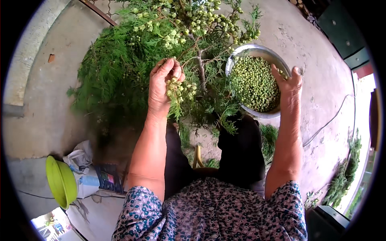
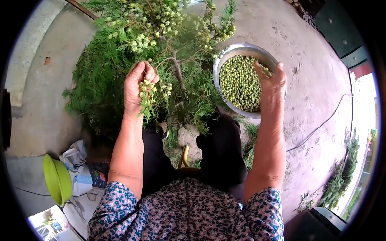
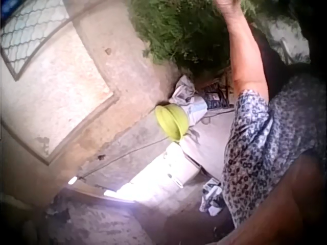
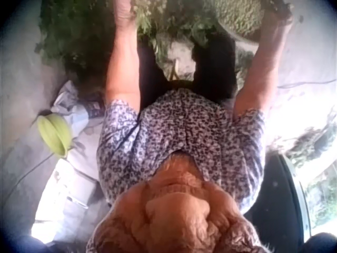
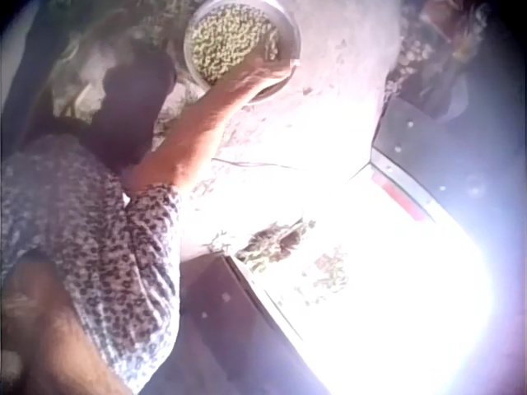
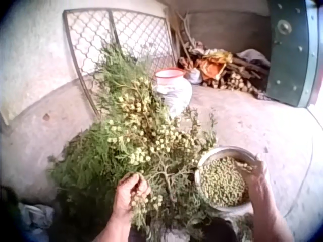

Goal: The person picks green berries from coniferous branches by hand and places them into a large metal bowl.

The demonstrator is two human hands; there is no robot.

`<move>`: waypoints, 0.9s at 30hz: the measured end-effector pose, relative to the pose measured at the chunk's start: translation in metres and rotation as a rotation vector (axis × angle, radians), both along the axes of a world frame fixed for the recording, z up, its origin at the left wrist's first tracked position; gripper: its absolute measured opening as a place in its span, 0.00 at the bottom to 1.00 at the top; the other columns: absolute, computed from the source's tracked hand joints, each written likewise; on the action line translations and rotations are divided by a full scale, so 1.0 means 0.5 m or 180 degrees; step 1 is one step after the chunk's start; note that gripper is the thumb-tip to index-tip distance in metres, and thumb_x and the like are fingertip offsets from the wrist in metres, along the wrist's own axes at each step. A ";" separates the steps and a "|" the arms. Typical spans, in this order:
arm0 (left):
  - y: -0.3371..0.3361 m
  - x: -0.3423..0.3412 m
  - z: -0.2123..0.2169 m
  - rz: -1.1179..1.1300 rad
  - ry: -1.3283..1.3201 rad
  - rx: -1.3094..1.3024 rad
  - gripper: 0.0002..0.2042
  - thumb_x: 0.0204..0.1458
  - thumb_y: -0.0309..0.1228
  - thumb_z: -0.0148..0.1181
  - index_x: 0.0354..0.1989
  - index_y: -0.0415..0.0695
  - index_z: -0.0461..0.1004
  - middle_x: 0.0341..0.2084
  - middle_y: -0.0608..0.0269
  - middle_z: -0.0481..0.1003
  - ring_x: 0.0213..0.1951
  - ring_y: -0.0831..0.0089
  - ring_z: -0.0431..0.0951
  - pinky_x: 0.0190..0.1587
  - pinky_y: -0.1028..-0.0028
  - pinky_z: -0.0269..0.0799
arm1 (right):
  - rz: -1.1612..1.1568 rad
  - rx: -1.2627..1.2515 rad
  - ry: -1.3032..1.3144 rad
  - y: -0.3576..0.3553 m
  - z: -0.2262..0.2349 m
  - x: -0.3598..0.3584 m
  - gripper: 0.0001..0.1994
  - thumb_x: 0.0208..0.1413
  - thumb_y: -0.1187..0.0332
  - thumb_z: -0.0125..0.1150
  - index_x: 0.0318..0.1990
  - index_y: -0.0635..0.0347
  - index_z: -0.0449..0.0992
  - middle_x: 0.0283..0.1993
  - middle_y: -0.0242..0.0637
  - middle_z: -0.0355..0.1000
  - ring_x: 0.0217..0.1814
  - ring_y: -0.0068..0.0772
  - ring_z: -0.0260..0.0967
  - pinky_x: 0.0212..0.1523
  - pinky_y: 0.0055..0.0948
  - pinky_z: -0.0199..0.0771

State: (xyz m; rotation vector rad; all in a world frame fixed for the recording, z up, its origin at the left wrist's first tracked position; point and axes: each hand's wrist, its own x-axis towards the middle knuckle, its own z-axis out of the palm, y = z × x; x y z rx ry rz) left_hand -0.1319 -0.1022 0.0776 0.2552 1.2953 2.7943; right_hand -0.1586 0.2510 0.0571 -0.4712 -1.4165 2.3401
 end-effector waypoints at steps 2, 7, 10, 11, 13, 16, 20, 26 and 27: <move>0.002 0.000 -0.009 -0.0047 -0.0030 0.0141 0.10 0.54 0.34 0.49 0.25 0.41 0.68 0.18 0.68 0.65 0.22 0.79 0.63 0.28 0.76 0.62 | -0.0137 -0.0953 -0.0165 0.052 -0.019 0.000 0.15 0.56 0.68 0.47 0.41 0.75 0.62 0.42 0.53 0.65 0.41 0.40 0.65 0.40 0.38 0.74; 0.002 0.002 -0.014 -0.0160 -0.0280 0.0681 0.13 0.56 0.38 0.45 0.27 0.42 0.68 0.14 0.67 0.62 0.20 0.78 0.59 0.30 0.76 0.57 | -0.0560 -0.0765 -0.0171 0.077 -0.027 0.022 0.19 0.54 0.67 0.49 0.45 0.76 0.57 0.47 0.54 0.56 0.48 0.45 0.56 0.50 0.43 0.67; -0.001 0.012 -0.024 -0.0084 -0.0331 0.0882 0.12 0.57 0.37 0.44 0.27 0.42 0.68 0.14 0.67 0.62 0.20 0.77 0.59 0.29 0.75 0.59 | -0.0042 -0.0402 -0.0116 0.021 -0.014 0.032 0.11 0.55 0.71 0.46 0.38 0.74 0.65 0.36 0.47 0.67 0.39 0.35 0.66 0.43 0.34 0.73; -0.002 0.015 -0.026 -0.0098 -0.0315 0.0952 0.12 0.56 0.36 0.45 0.27 0.41 0.67 0.15 0.67 0.62 0.21 0.77 0.60 0.29 0.74 0.61 | 0.0090 -0.0953 -0.0077 -0.021 -0.002 0.034 0.10 0.55 0.72 0.46 0.38 0.73 0.66 0.35 0.45 0.67 0.38 0.34 0.67 0.42 0.33 0.73; 0.003 0.028 -0.021 0.0070 -0.0356 0.0873 0.11 0.56 0.36 0.45 0.27 0.42 0.67 0.15 0.67 0.61 0.21 0.78 0.60 0.29 0.75 0.61 | 0.0731 -0.0551 0.0033 -0.112 0.018 0.048 0.08 0.55 0.73 0.48 0.38 0.71 0.68 0.32 0.42 0.69 0.34 0.31 0.67 0.38 0.29 0.73; 0.015 0.034 -0.017 0.0025 -0.0428 0.0929 0.11 0.56 0.36 0.45 0.27 0.42 0.66 0.16 0.68 0.62 0.21 0.78 0.60 0.29 0.76 0.61 | 0.1229 -0.0349 -0.0236 -0.246 0.068 0.083 0.06 0.54 0.74 0.50 0.36 0.66 0.71 0.29 0.38 0.70 0.29 0.29 0.68 0.33 0.26 0.73; 0.026 0.039 -0.019 0.0060 -0.0482 0.1051 0.10 0.56 0.34 0.46 0.29 0.41 0.68 0.14 0.68 0.60 0.19 0.78 0.58 0.28 0.77 0.57 | 0.1793 -0.0121 -0.0388 -0.340 0.070 0.104 0.04 0.52 0.75 0.52 0.33 0.63 0.73 0.26 0.35 0.71 0.25 0.24 0.68 0.30 0.24 0.72; 0.017 0.060 -0.033 0.0139 -0.0294 0.0996 0.09 0.55 0.33 0.46 0.28 0.41 0.66 0.17 0.66 0.64 0.21 0.78 0.61 0.27 0.76 0.62 | 0.2202 0.0751 -0.0185 -0.365 0.024 0.107 0.08 0.52 0.74 0.53 0.39 0.64 0.75 0.29 0.31 0.72 0.29 0.19 0.67 0.33 0.18 0.67; 0.018 0.065 -0.037 0.0314 -0.0233 0.0929 0.09 0.55 0.33 0.46 0.28 0.41 0.66 0.18 0.65 0.65 0.21 0.78 0.62 0.26 0.76 0.63 | 0.2209 0.0770 -0.0182 -0.367 0.030 0.114 0.08 0.52 0.74 0.53 0.39 0.64 0.75 0.29 0.31 0.72 0.29 0.19 0.67 0.33 0.18 0.67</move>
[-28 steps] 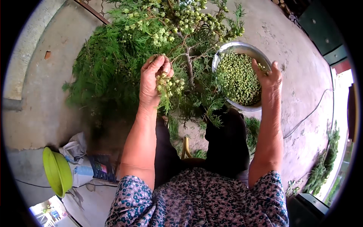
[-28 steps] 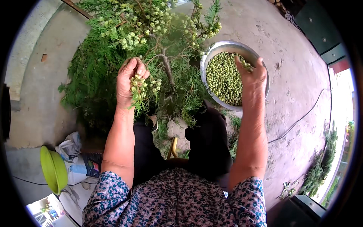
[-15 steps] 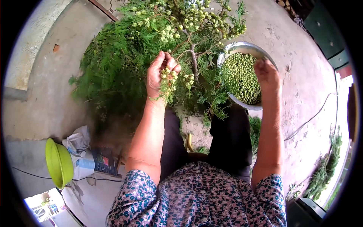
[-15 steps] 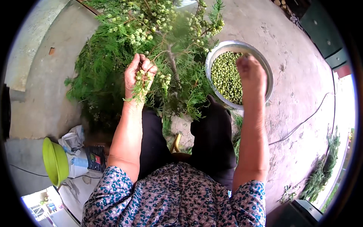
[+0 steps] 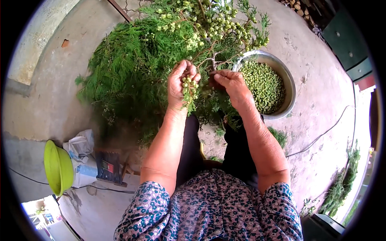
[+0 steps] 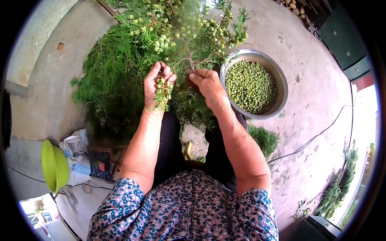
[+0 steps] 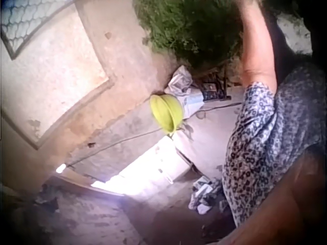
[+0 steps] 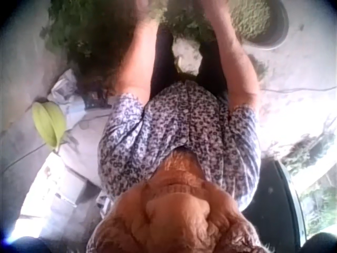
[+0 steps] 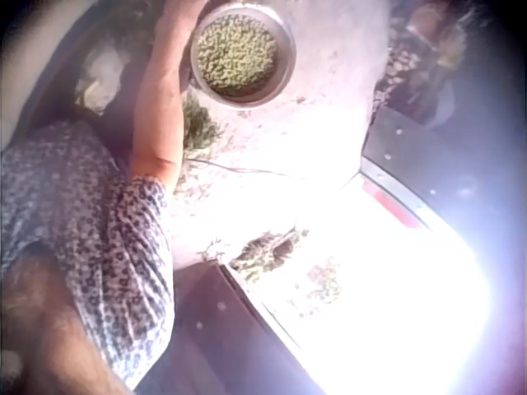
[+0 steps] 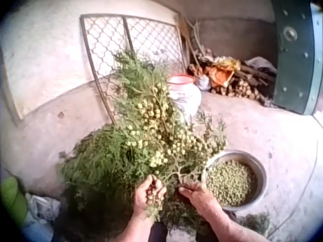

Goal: The person picks green berries from coniferous branches by hand and places them into a large metal bowl.

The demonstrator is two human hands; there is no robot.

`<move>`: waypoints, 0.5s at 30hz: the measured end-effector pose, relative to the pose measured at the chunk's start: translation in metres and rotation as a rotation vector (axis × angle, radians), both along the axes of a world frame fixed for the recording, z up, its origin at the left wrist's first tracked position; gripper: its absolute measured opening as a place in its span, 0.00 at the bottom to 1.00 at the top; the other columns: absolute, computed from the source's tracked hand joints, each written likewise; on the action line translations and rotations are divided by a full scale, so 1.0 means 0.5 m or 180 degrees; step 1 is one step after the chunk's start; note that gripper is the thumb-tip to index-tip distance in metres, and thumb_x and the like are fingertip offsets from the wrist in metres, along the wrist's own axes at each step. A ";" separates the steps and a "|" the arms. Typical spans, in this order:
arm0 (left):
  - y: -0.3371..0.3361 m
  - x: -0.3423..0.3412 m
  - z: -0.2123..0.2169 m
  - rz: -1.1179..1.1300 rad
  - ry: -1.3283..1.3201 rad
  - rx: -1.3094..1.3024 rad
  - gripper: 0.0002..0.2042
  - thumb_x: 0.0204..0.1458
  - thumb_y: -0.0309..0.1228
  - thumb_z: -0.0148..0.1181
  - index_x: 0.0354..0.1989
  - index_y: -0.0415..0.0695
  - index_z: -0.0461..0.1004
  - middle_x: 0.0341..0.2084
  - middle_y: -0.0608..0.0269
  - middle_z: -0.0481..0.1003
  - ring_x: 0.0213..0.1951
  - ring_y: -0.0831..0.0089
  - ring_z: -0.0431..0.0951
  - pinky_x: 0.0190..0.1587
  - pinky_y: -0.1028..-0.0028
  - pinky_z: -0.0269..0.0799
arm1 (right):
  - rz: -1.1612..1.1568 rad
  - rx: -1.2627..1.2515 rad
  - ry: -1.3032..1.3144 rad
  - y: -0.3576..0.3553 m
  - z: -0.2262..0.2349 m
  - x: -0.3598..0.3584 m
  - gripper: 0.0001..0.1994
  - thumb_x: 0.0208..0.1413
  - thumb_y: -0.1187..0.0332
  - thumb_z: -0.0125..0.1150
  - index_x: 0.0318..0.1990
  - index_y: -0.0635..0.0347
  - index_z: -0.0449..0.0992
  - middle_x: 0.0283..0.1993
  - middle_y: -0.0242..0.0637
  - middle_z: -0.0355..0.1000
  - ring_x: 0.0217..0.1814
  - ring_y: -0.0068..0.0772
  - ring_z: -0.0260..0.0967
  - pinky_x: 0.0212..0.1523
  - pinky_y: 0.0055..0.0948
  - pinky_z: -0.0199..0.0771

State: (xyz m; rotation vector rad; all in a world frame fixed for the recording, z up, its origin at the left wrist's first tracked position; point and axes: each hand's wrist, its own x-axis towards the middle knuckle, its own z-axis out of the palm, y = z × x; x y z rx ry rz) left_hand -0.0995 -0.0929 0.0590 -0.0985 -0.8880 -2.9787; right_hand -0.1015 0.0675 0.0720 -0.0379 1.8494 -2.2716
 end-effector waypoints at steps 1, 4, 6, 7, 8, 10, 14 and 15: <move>0.000 0.002 -0.004 0.0250 -0.0120 -0.0028 0.08 0.54 0.32 0.48 0.29 0.41 0.67 0.20 0.63 0.69 0.22 0.78 0.65 0.25 0.76 0.64 | 0.0236 0.0234 -0.0023 -0.003 0.010 0.010 0.08 0.52 0.74 0.53 0.39 0.65 0.74 0.29 0.30 0.72 0.29 0.18 0.67 0.33 0.17 0.67; 0.008 0.013 -0.010 0.0413 -0.0455 0.0340 0.07 0.55 0.33 0.47 0.29 0.42 0.66 0.21 0.63 0.67 0.20 0.77 0.62 0.25 0.76 0.62 | 0.0374 0.0663 0.0172 -0.014 0.004 0.012 0.09 0.52 0.74 0.52 0.39 0.65 0.74 0.27 0.28 0.71 0.29 0.15 0.65 0.32 0.16 0.66; 0.029 0.026 -0.003 0.0642 -0.0668 0.0333 0.08 0.53 0.34 0.50 0.29 0.42 0.67 0.19 0.64 0.67 0.20 0.75 0.63 0.24 0.77 0.62 | -0.0333 0.1262 0.1103 -0.018 0.015 0.016 0.08 0.52 0.76 0.51 0.38 0.64 0.75 0.25 0.27 0.70 0.27 0.14 0.65 0.30 0.15 0.66; 0.029 0.031 -0.011 0.0594 -0.0709 0.0325 0.09 0.53 0.35 0.50 0.29 0.41 0.67 0.19 0.63 0.68 0.20 0.74 0.65 0.24 0.76 0.64 | -0.0536 0.1107 0.1235 -0.031 0.033 0.022 0.08 0.51 0.77 0.51 0.37 0.63 0.74 0.24 0.28 0.69 0.23 0.14 0.64 0.26 0.15 0.65; 0.028 0.034 -0.019 0.0547 -0.0751 0.0318 0.10 0.53 0.35 0.50 0.29 0.40 0.68 0.20 0.63 0.70 0.19 0.73 0.67 0.24 0.75 0.65 | -0.0469 0.1188 0.1424 -0.041 0.057 0.027 0.08 0.51 0.78 0.50 0.37 0.65 0.74 0.26 0.30 0.70 0.21 0.15 0.65 0.24 0.16 0.65; 0.027 0.032 -0.045 0.0383 -0.0593 0.0325 0.13 0.54 0.37 0.48 0.29 0.39 0.70 0.19 0.63 0.72 0.20 0.70 0.74 0.23 0.75 0.70 | -0.0255 0.1689 0.2043 -0.053 0.080 0.021 0.08 0.51 0.78 0.51 0.38 0.67 0.73 0.30 0.35 0.71 0.20 0.18 0.65 0.23 0.18 0.67; 0.039 0.025 -0.071 0.0180 -0.0614 0.0736 0.07 0.55 0.31 0.47 0.32 0.40 0.67 0.23 0.60 0.72 0.20 0.70 0.72 0.22 0.74 0.69 | 0.0121 0.3335 0.3316 -0.090 0.087 -0.023 0.11 0.41 0.79 0.49 0.36 0.64 0.67 0.34 0.48 0.70 0.31 0.47 0.71 0.28 0.37 0.73; 0.048 0.021 -0.066 0.0270 -0.0671 0.0841 0.07 0.55 0.31 0.47 0.32 0.40 0.67 0.23 0.61 0.72 0.21 0.71 0.72 0.23 0.74 0.70 | 0.0204 0.3941 0.3244 -0.099 0.086 -0.031 0.08 0.45 0.76 0.50 0.35 0.65 0.68 0.34 0.49 0.70 0.30 0.46 0.71 0.27 0.37 0.72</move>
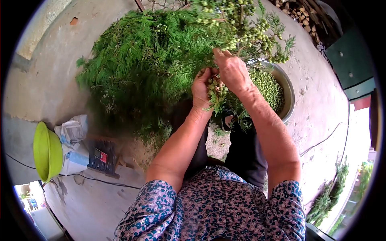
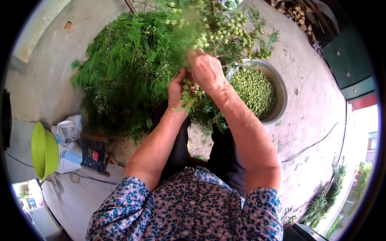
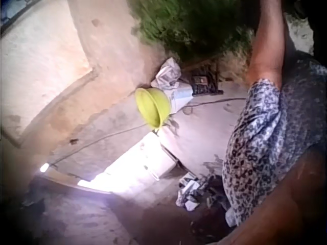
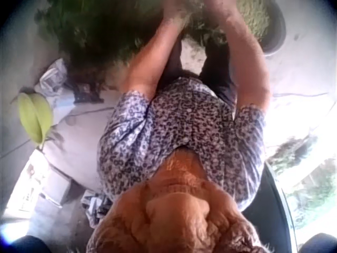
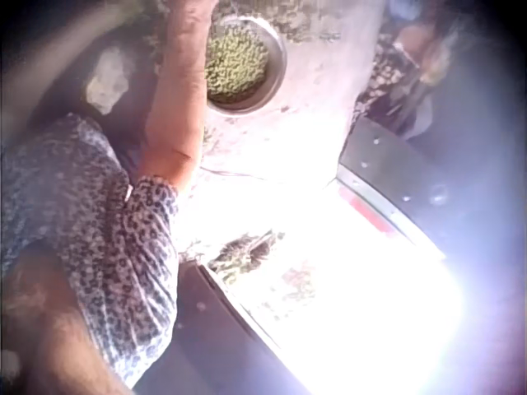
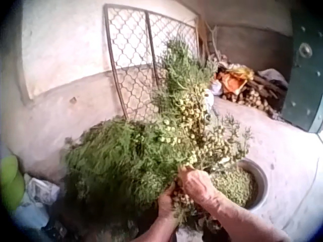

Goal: The person picks green berries from coniferous branches by hand and places them into a large metal bowl.

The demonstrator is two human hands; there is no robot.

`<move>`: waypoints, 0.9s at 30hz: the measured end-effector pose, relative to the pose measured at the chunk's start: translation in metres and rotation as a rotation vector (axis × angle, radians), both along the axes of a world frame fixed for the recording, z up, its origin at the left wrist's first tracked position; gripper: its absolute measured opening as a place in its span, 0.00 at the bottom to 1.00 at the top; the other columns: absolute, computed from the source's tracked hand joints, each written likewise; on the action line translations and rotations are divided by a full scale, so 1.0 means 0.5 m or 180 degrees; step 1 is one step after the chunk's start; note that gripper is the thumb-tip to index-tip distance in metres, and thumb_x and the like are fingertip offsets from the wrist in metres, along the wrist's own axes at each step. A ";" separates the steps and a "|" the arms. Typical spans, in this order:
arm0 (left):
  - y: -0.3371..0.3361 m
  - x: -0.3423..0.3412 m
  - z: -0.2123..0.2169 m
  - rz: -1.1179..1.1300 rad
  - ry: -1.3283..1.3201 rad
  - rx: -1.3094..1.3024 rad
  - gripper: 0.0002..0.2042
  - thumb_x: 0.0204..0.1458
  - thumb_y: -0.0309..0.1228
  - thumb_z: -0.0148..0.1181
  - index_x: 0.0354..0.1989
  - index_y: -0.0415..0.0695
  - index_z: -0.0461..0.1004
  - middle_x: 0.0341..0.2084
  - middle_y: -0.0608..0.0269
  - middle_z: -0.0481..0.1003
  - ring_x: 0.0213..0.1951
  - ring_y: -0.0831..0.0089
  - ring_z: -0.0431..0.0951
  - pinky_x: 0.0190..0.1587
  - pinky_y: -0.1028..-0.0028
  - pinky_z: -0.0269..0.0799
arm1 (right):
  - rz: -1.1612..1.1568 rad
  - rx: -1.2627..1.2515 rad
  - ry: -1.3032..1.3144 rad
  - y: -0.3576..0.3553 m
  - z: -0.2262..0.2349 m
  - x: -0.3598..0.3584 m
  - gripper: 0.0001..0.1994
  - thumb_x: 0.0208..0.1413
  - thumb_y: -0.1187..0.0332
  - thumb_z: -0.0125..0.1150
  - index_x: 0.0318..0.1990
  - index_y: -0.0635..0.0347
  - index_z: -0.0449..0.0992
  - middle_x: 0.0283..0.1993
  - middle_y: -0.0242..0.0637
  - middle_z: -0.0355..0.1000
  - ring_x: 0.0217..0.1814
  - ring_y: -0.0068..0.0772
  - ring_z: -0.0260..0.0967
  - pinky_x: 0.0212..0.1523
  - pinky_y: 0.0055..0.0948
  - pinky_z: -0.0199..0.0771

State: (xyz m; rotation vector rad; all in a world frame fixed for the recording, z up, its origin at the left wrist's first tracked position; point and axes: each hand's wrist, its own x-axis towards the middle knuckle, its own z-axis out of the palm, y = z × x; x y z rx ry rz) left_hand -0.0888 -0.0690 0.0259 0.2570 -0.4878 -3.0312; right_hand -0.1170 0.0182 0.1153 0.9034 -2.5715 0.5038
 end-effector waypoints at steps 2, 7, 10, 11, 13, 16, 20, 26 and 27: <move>0.009 -0.004 0.006 0.0118 -0.0061 0.0129 0.06 0.54 0.30 0.48 0.32 0.40 0.67 0.23 0.61 0.72 0.21 0.71 0.72 0.23 0.74 0.70 | -0.0453 0.0843 0.0082 -0.015 -0.022 -0.028 0.07 0.47 0.70 0.54 0.31 0.65 0.68 0.29 0.47 0.70 0.28 0.46 0.71 0.27 0.38 0.71; 0.002 0.003 0.004 0.0105 -0.0025 0.0199 0.05 0.54 0.28 0.48 0.30 0.40 0.66 0.24 0.60 0.72 0.22 0.71 0.72 0.25 0.74 0.70 | -0.0635 0.0296 -0.0529 -0.026 -0.007 -0.017 0.07 0.44 0.68 0.60 0.29 0.60 0.72 0.25 0.42 0.72 0.28 0.40 0.72 0.27 0.36 0.70; -0.010 0.022 0.026 -0.0071 0.0013 0.0126 0.04 0.53 0.28 0.49 0.32 0.40 0.66 0.22 0.61 0.71 0.21 0.72 0.72 0.23 0.76 0.69 | -0.0355 -0.1494 -0.0718 -0.022 -0.029 -0.016 0.06 0.46 0.73 0.56 0.32 0.63 0.74 0.26 0.41 0.71 0.23 0.34 0.69 0.27 0.30 0.69; -0.012 0.026 0.029 -0.0224 0.0004 0.0119 0.04 0.52 0.28 0.49 0.33 0.40 0.66 0.21 0.62 0.70 0.21 0.73 0.71 0.23 0.76 0.68 | -0.0348 -0.1463 -0.0717 -0.017 -0.031 -0.009 0.06 0.46 0.73 0.56 0.32 0.63 0.74 0.26 0.41 0.71 0.23 0.34 0.69 0.27 0.30 0.69; -0.020 0.021 0.022 -0.0244 0.0044 0.0095 0.04 0.52 0.28 0.49 0.33 0.41 0.66 0.20 0.64 0.70 0.20 0.74 0.70 0.22 0.77 0.68 | -0.0037 -0.3085 -0.1742 -0.025 -0.006 0.021 0.05 0.50 0.72 0.55 0.34 0.63 0.72 0.22 0.30 0.69 0.15 0.15 0.60 0.16 0.17 0.58; -0.028 0.017 0.027 -0.0236 0.0019 -0.0166 0.04 0.50 0.27 0.51 0.33 0.41 0.67 0.18 0.66 0.69 0.19 0.77 0.69 0.20 0.78 0.66 | 0.0048 -0.3281 -0.1653 -0.013 -0.031 0.016 0.02 0.51 0.73 0.55 0.31 0.59 0.72 0.23 0.25 0.68 0.16 0.13 0.56 0.16 0.14 0.53; -0.021 0.025 0.060 -0.0019 -0.0195 -0.1097 0.03 0.47 0.25 0.52 0.29 0.41 0.70 0.15 0.67 0.68 0.15 0.79 0.67 0.17 0.79 0.63 | 0.0074 -0.3615 -0.1692 -0.001 -0.036 0.043 0.02 0.49 0.76 0.57 0.28 0.60 0.70 0.25 0.24 0.65 0.22 0.15 0.55 0.24 0.16 0.56; -0.028 0.028 0.066 -0.0262 0.0366 -0.2157 0.13 0.45 0.17 0.48 0.39 0.41 0.73 0.17 0.70 0.70 0.15 0.85 0.65 0.16 0.83 0.60 | -0.0139 -0.3819 -0.1550 0.005 -0.016 0.085 0.04 0.48 0.81 0.55 0.32 0.66 0.73 0.27 0.26 0.67 0.29 0.15 0.59 0.34 0.14 0.62; -0.031 0.026 0.069 -0.0186 0.0576 -0.2368 0.17 0.46 0.16 0.46 0.44 0.44 0.72 0.18 0.72 0.70 0.15 0.86 0.64 0.16 0.83 0.60 | -0.0070 -0.3852 -0.1510 0.011 -0.021 0.085 0.04 0.48 0.81 0.55 0.32 0.66 0.73 0.27 0.26 0.68 0.29 0.14 0.60 0.33 0.14 0.62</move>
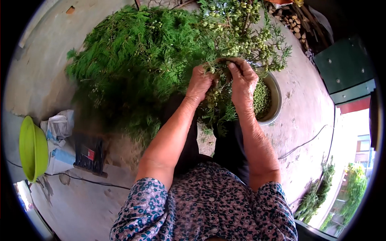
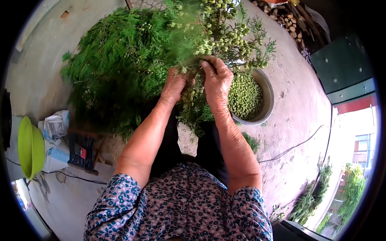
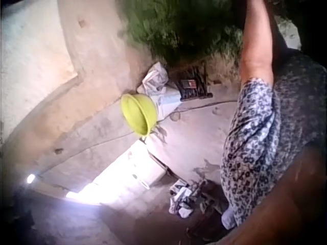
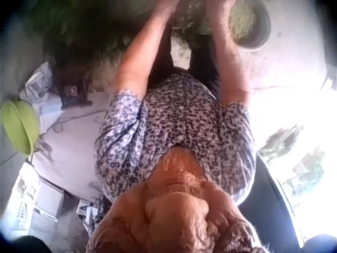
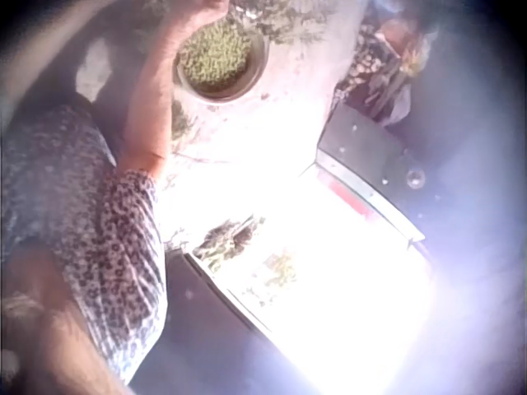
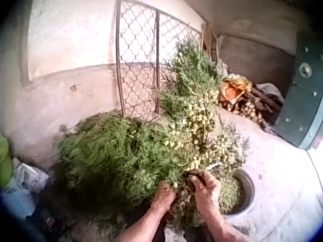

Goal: The person picks green berries from coniferous branches by hand and places them into a large metal bowl.

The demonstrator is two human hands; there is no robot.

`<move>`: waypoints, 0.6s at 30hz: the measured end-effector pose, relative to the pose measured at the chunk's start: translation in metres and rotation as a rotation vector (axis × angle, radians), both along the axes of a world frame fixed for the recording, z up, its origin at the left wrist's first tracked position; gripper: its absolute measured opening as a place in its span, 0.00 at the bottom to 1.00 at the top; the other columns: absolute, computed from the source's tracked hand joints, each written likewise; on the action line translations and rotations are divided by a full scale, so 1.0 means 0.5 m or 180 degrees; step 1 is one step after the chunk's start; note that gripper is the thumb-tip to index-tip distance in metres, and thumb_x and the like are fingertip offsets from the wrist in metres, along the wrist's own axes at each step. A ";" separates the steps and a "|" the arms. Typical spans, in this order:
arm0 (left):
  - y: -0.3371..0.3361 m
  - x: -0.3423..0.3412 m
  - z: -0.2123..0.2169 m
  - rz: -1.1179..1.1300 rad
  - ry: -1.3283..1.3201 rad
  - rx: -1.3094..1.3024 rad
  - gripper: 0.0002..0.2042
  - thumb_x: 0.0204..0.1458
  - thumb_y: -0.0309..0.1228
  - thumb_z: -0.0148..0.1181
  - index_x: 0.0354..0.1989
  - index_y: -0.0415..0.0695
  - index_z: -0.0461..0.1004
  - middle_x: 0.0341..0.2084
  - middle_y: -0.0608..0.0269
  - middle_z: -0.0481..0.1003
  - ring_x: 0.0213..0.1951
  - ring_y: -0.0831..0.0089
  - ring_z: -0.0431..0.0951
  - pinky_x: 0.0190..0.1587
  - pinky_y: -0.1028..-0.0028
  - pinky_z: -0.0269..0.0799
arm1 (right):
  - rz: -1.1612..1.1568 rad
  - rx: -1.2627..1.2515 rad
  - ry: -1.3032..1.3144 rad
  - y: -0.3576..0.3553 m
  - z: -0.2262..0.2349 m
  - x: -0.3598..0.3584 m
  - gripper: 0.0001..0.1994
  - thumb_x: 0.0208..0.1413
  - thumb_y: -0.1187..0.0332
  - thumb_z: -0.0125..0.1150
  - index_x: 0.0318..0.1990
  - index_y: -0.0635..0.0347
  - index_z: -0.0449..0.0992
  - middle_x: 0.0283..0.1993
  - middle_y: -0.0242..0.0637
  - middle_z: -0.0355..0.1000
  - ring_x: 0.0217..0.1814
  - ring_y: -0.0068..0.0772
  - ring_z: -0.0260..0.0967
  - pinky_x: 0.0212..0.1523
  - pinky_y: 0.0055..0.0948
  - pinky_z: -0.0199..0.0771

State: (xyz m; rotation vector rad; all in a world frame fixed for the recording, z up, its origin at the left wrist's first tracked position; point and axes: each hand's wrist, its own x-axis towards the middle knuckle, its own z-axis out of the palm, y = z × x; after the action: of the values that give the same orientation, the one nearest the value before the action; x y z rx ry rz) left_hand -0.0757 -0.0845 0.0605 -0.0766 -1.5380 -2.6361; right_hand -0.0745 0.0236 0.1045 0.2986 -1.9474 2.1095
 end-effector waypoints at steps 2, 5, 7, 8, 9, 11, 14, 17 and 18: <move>-0.009 0.001 0.006 -0.0166 0.0002 -0.0525 0.16 0.44 0.20 0.53 0.43 0.45 0.73 0.26 0.65 0.75 0.23 0.81 0.71 0.24 0.80 0.67 | -0.0006 -0.0074 0.0079 0.008 -0.005 0.004 0.04 0.48 0.82 0.54 0.32 0.67 0.74 0.27 0.26 0.69 0.29 0.14 0.61 0.33 0.14 0.63; 0.001 -0.017 -0.011 0.0454 0.1329 -0.2194 0.19 0.43 0.18 0.52 0.46 0.49 0.72 0.34 0.65 0.76 0.28 0.81 0.72 0.30 0.79 0.69 | -0.0081 -0.0262 0.0072 0.022 -0.016 0.013 0.05 0.50 0.81 0.53 0.33 0.64 0.73 0.26 0.25 0.67 0.27 0.16 0.60 0.31 0.15 0.64; 0.006 -0.010 0.002 0.0264 0.1303 -0.2099 0.20 0.43 0.18 0.52 0.47 0.48 0.71 0.36 0.65 0.76 0.30 0.81 0.72 0.32 0.80 0.70 | -0.0157 -0.0319 -0.0093 0.030 -0.014 0.026 0.04 0.50 0.80 0.53 0.33 0.64 0.73 0.26 0.26 0.67 0.27 0.16 0.60 0.30 0.15 0.64; 0.012 -0.010 0.006 0.0118 0.1275 -0.1987 0.20 0.43 0.17 0.52 0.47 0.48 0.71 0.39 0.64 0.75 0.31 0.82 0.72 0.34 0.80 0.70 | -0.0196 -0.0353 -0.0243 0.037 -0.016 0.028 0.04 0.51 0.80 0.52 0.33 0.64 0.73 0.27 0.27 0.67 0.27 0.16 0.60 0.29 0.15 0.64; 0.024 -0.016 0.004 0.0260 0.1583 -0.1925 0.17 0.46 0.18 0.52 0.45 0.47 0.72 0.34 0.63 0.76 0.27 0.81 0.72 0.30 0.80 0.70 | -0.0206 -0.0339 -0.0094 0.044 -0.024 0.027 0.04 0.52 0.79 0.51 0.34 0.65 0.72 0.29 0.29 0.68 0.27 0.16 0.60 0.25 0.16 0.65; 0.034 -0.026 0.002 -0.0198 0.1235 -0.1481 0.15 0.47 0.20 0.53 0.44 0.46 0.72 0.31 0.64 0.76 0.25 0.81 0.72 0.27 0.80 0.70 | -0.0228 -0.0608 -0.0006 0.049 -0.032 0.025 0.04 0.52 0.79 0.51 0.35 0.65 0.71 0.30 0.29 0.68 0.26 0.16 0.61 0.24 0.17 0.66; 0.058 -0.032 0.010 -0.0596 0.0871 -0.1081 0.09 0.50 0.26 0.54 0.40 0.43 0.74 0.23 0.66 0.74 0.19 0.81 0.71 0.21 0.82 0.67 | -0.0275 -0.0877 0.0006 0.058 -0.042 0.014 0.05 0.53 0.78 0.51 0.38 0.66 0.70 0.30 0.30 0.68 0.26 0.17 0.61 0.23 0.18 0.67; 0.060 -0.039 0.001 -0.0211 0.0816 -0.1591 0.09 0.50 0.26 0.54 0.40 0.42 0.73 0.23 0.66 0.74 0.19 0.80 0.71 0.21 0.82 0.67 | -0.0294 -0.0845 -0.0147 0.058 -0.042 0.007 0.07 0.52 0.77 0.53 0.39 0.65 0.71 0.28 0.30 0.67 0.26 0.17 0.61 0.22 0.18 0.66; 0.061 -0.044 -0.003 -0.0228 0.0817 -0.1614 0.09 0.50 0.26 0.54 0.40 0.42 0.73 0.23 0.66 0.74 0.19 0.80 0.71 0.21 0.82 0.67 | -0.0401 -0.0644 0.0009 0.059 -0.054 -0.003 0.05 0.52 0.77 0.54 0.36 0.66 0.73 0.28 0.30 0.66 0.26 0.16 0.61 0.21 0.18 0.65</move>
State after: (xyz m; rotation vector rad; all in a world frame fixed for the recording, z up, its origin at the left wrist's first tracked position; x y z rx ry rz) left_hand -0.0979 -0.0538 0.0591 -0.4879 -2.0830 -2.1068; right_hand -0.0759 0.0532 0.0776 0.1355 -1.6858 2.1978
